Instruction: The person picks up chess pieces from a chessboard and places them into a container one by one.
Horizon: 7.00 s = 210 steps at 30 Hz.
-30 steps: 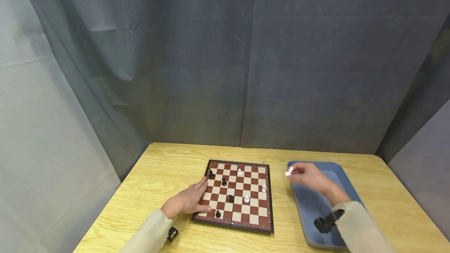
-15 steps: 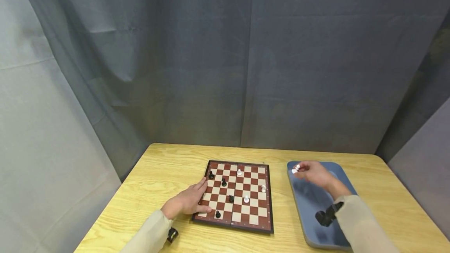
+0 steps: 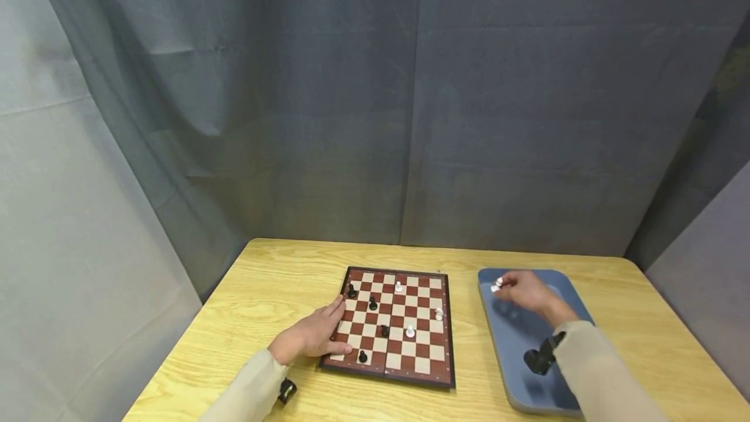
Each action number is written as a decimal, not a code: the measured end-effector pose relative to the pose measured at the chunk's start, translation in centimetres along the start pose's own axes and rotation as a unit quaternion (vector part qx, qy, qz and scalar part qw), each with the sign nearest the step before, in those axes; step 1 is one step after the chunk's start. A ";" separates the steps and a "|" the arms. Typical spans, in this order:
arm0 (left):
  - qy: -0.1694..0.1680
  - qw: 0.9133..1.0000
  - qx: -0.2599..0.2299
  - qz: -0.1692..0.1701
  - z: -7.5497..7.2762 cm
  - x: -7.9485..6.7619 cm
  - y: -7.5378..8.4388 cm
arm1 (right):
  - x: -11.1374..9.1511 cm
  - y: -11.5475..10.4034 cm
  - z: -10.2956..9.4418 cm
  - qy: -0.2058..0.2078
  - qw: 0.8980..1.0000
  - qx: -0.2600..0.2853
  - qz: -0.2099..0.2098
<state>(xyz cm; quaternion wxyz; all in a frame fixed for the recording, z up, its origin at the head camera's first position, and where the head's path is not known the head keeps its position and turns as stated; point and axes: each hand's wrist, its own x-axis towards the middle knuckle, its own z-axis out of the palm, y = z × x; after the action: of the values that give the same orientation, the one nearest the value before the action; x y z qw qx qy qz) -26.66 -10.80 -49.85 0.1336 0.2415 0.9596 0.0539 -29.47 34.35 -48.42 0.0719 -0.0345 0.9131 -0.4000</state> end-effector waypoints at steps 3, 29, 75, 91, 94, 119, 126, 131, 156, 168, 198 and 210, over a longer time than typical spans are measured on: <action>-0.001 1.000 0.002 0.000 0.0 0.0 0.0 | 0.0 0.1 0.1 -0.001 1.000 -0.003 0.005; 0.000 1.000 0.002 -0.002 0.0 -0.1 0.1 | -0.3 0.1 0.6 0.020 0.999 -0.028 0.009; 0.004 1.000 -0.003 0.004 0.1 -0.1 0.0 | -0.8 -6.0 7.8 -0.009 0.996 0.035 -0.078; 0.005 1.000 0.004 0.006 0.3 0.0 -0.1 | -0.7 -5.9 10.1 -0.016 0.995 0.056 -0.086; 0.005 1.000 0.005 0.008 0.4 0.1 -0.1 | -0.7 -5.9 10.3 -0.009 0.996 0.043 -0.079; 0.000 1.000 0.010 0.007 0.2 -0.1 0.0 | -0.4 -5.7 11.0 0.012 0.996 -0.021 -0.091; -0.001 1.000 0.007 0.005 0.2 -0.1 0.1 | -0.6 -5.6 10.9 0.010 0.994 -0.024 -0.109; -0.004 1.000 0.003 0.002 0.3 0.0 0.0 | -0.6 -5.7 10.8 0.005 0.992 -0.027 -0.123; -0.002 1.000 0.000 0.000 0.4 0.1 0.0 | -1.1 -6.8 9.9 -0.012 0.990 -0.004 -0.140; -0.002 1.000 0.000 0.002 0.5 0.2 0.1 | -1.3 -7.7 8.6 -0.012 0.991 0.005 -0.135; 0.000 1.000 -0.005 0.003 0.8 0.2 0.2 | -2.9 -5.8 3.0 0.031 0.991 -0.007 -0.129; 0.000 1.000 -0.002 0.001 0.9 0.2 0.2 | -3.6 -4.0 1.2 0.020 0.993 0.007 -0.116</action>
<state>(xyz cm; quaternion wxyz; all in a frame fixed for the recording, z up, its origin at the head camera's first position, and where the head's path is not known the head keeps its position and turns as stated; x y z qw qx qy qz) -26.49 -10.53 -50.71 0.1345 0.2421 0.9593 0.0559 -25.72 31.18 -45.88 0.0069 -0.1320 0.9014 -0.4124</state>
